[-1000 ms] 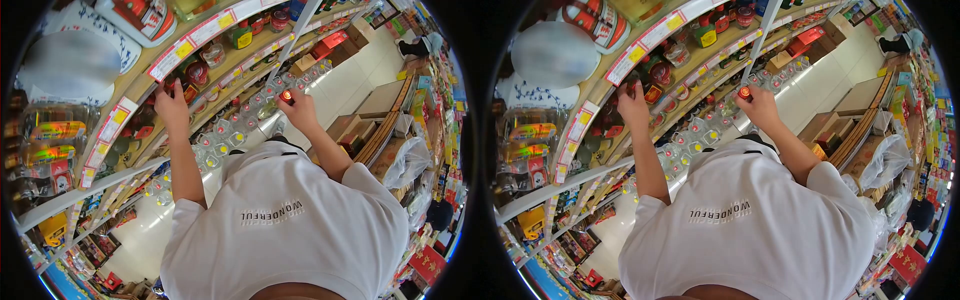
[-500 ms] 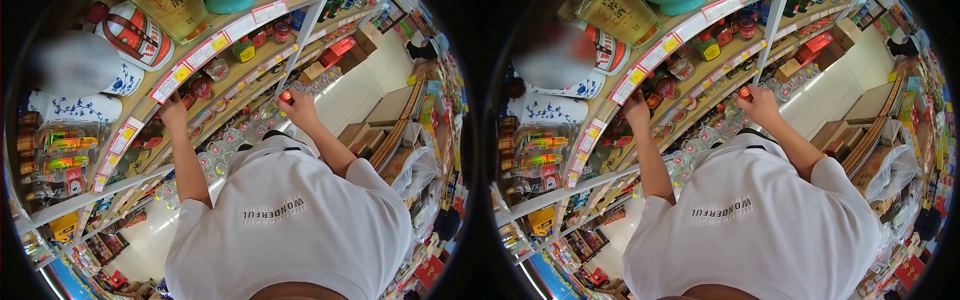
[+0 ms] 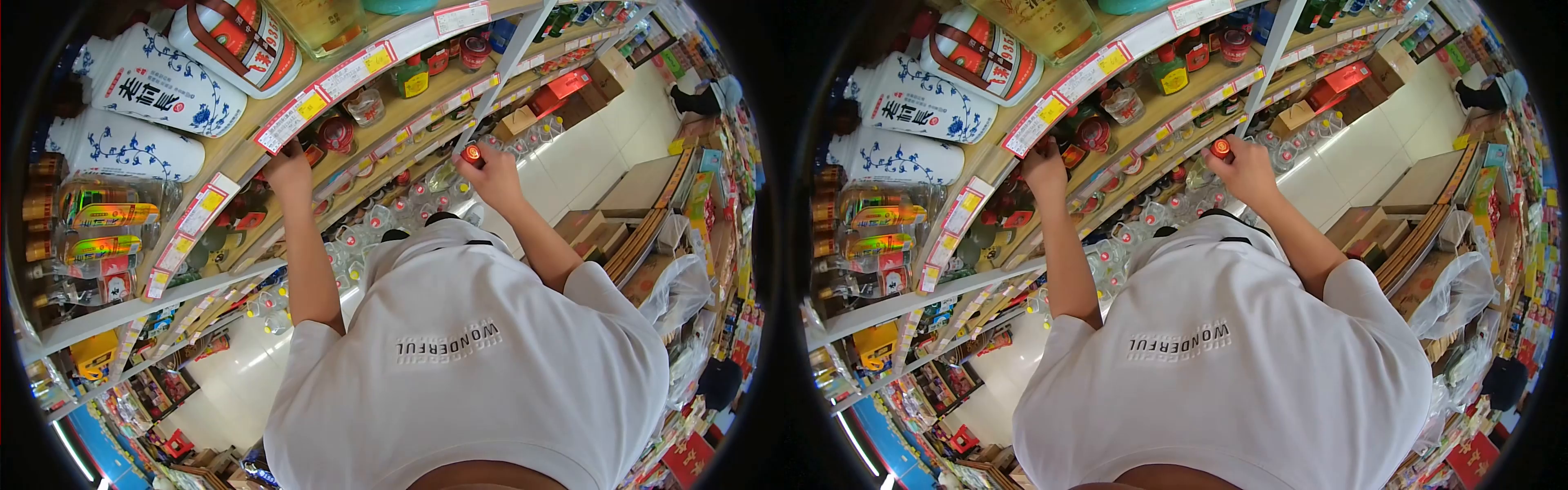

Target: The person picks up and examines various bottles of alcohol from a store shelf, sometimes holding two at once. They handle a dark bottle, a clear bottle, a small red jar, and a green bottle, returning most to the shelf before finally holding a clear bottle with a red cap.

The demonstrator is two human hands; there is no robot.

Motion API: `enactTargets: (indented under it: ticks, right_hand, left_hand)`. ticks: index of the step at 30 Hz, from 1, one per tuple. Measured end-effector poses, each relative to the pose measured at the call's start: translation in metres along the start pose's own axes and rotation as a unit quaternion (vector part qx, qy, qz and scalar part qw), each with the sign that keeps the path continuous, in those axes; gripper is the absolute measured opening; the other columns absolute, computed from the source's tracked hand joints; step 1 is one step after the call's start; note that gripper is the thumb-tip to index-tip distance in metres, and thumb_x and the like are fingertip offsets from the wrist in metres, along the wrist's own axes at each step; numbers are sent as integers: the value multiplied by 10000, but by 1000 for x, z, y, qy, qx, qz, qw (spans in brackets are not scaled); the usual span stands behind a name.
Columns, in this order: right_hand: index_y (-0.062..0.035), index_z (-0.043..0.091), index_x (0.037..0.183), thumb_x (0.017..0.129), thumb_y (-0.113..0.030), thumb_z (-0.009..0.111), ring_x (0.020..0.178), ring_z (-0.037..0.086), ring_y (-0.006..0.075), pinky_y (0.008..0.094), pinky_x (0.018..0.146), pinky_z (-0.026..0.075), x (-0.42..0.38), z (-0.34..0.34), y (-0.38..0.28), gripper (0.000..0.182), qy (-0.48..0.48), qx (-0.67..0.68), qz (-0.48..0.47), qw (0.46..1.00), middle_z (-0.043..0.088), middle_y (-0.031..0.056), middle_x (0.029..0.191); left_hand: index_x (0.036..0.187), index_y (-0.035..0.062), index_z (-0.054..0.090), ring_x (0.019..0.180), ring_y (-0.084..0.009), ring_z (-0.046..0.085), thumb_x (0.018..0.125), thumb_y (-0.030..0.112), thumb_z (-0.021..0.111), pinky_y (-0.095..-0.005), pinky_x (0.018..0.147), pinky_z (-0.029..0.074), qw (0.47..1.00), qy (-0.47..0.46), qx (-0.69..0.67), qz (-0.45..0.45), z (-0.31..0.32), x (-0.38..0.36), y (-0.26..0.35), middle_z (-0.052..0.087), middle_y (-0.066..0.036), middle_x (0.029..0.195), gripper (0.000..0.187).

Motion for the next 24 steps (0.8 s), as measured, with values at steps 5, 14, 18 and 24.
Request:
enactTargets:
  ticks: [5,14,18,24]
  right_hand:
    - [4,602,745,834,-348,733,554,613,337,410,545,484,-14,-5,-1,386,40,-21,-23,999,605,169,611]
    - [21,602,740,827,-365,736,559,610,343,413,552,481,-53,-11,11,418,31,-15,70,997,603,183,619]
    - [22,605,731,826,-362,737,558,608,345,415,552,480,-53,-4,15,417,29,-22,65,997,599,187,614]
    - [12,620,760,829,-357,731,568,611,348,414,560,487,-37,1,-4,392,14,-19,50,998,606,185,622]
  left_hand:
    - [1041,-11,622,881,-423,638,888,159,684,-476,765,494,1000,-25,10,0,1,0,1,680,-220,968,236]
    - [1050,-34,612,845,-409,642,895,161,683,-464,765,490,997,-68,-17,43,-10,-3,19,682,-214,929,259]
    - [1098,-42,614,881,-441,636,900,220,678,-486,774,489,996,-64,29,50,-11,-8,16,679,-250,956,334]
    - [1161,-40,600,917,-472,620,895,248,680,-512,797,484,997,-42,32,57,-14,-12,21,655,-289,1025,400]
Point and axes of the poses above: each hand's wrist, its own x-axis towards the middle knuckle, its own z-axis out of the palm, y = z × x, the point moved 8 cm from there along x, towards the middle knuckle
